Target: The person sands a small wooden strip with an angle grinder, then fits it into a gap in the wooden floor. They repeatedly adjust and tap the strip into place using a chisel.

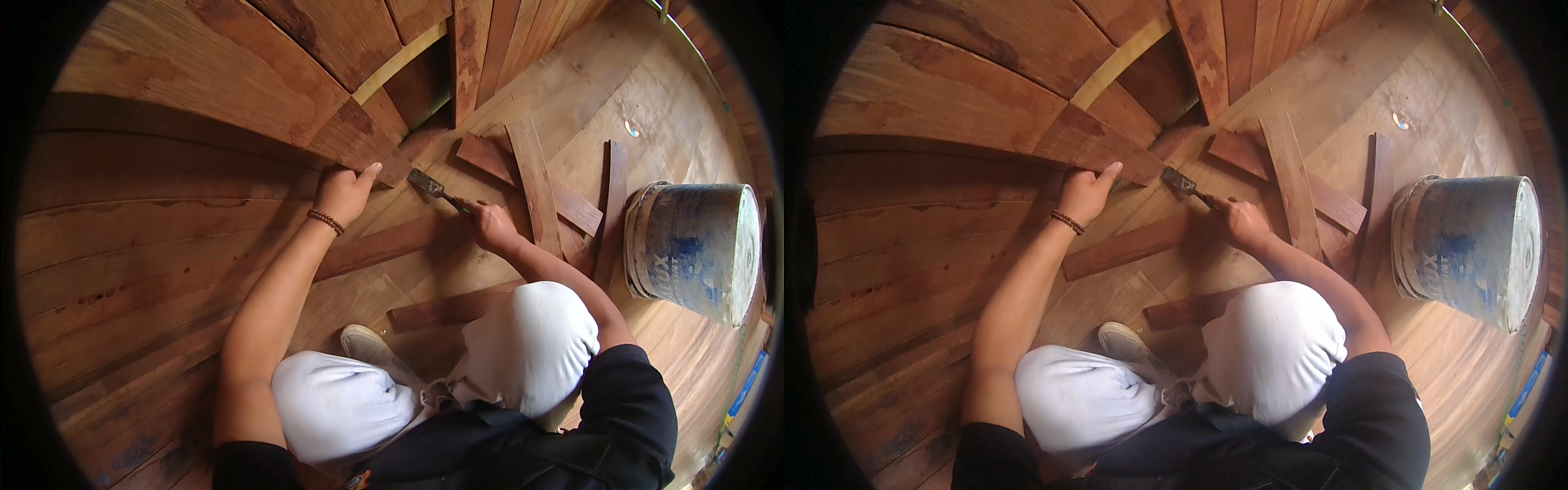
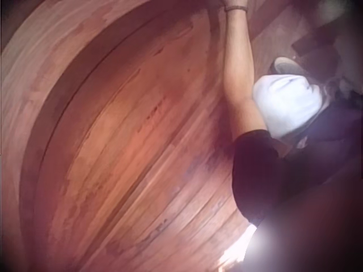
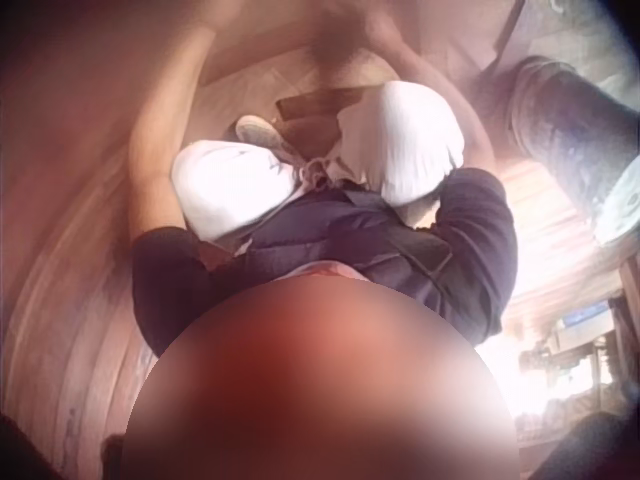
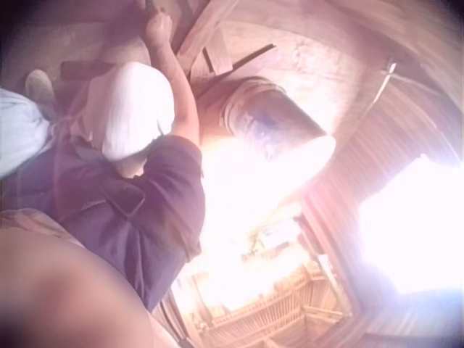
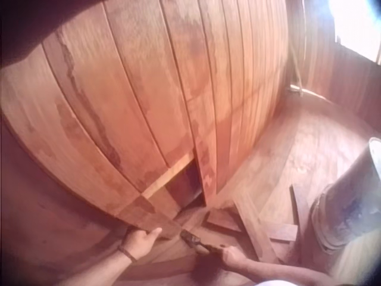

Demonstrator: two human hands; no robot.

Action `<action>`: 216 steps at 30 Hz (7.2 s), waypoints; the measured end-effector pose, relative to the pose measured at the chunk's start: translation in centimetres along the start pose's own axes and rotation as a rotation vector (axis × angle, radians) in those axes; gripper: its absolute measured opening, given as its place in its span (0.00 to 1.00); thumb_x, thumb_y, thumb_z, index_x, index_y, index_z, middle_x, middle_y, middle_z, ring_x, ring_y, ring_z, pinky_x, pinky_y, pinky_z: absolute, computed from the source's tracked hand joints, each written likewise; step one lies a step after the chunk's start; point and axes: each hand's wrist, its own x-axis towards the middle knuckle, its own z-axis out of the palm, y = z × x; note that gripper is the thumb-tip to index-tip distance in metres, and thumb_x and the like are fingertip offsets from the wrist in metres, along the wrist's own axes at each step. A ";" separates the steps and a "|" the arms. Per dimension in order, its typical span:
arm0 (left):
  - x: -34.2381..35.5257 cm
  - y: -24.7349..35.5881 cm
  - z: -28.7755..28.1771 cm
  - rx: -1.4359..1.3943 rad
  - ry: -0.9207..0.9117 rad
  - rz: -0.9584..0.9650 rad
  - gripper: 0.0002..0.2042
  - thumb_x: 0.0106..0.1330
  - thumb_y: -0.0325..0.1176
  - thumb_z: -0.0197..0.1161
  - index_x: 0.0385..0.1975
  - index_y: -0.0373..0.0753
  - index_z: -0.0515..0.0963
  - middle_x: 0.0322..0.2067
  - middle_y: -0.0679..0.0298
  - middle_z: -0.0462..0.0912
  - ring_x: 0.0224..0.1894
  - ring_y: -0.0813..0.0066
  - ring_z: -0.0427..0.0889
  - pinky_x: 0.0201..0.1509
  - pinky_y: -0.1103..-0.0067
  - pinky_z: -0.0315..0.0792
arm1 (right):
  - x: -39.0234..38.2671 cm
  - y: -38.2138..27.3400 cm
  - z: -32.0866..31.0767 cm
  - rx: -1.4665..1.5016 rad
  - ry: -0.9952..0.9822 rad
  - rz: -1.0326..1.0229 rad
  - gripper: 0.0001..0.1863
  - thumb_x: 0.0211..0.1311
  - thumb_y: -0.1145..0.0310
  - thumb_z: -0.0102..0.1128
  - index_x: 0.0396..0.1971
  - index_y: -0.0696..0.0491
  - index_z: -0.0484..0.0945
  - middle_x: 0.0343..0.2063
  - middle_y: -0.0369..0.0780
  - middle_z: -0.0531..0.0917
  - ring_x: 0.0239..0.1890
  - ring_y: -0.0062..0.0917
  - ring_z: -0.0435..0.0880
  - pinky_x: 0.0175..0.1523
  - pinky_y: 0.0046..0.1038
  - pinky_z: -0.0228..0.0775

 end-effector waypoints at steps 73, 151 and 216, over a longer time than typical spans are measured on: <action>-0.3 -0.3 -0.2 -0.024 -0.010 0.043 0.30 0.77 0.57 0.62 0.34 0.28 0.87 0.32 0.52 0.90 0.38 0.66 0.87 0.49 0.72 0.77 | 1.8 -2.2 -1.7 -0.245 -0.221 0.197 0.22 0.80 0.61 0.46 0.69 0.39 0.75 0.39 0.53 0.87 0.40 0.51 0.90 0.43 0.49 0.83; -0.2 0.6 -0.4 0.001 -0.085 -0.132 0.27 0.77 0.51 0.63 0.31 0.27 0.83 0.26 0.49 0.85 0.32 0.64 0.85 0.44 0.69 0.77 | 3.6 -5.9 -3.0 -0.261 -0.387 0.092 0.21 0.82 0.65 0.37 0.57 0.60 0.78 0.40 0.56 0.89 0.42 0.53 0.90 0.48 0.52 0.83; -6.0 -6.1 1.0 0.415 -0.833 -0.223 0.12 0.71 0.38 0.63 0.41 0.41 0.91 0.46 0.56 0.91 0.50 0.59 0.88 0.57 0.67 0.79 | -14.4 5.7 2.8 -0.049 -0.079 0.285 0.21 0.61 0.60 0.70 0.53 0.48 0.79 0.35 0.55 0.88 0.41 0.55 0.88 0.45 0.52 0.80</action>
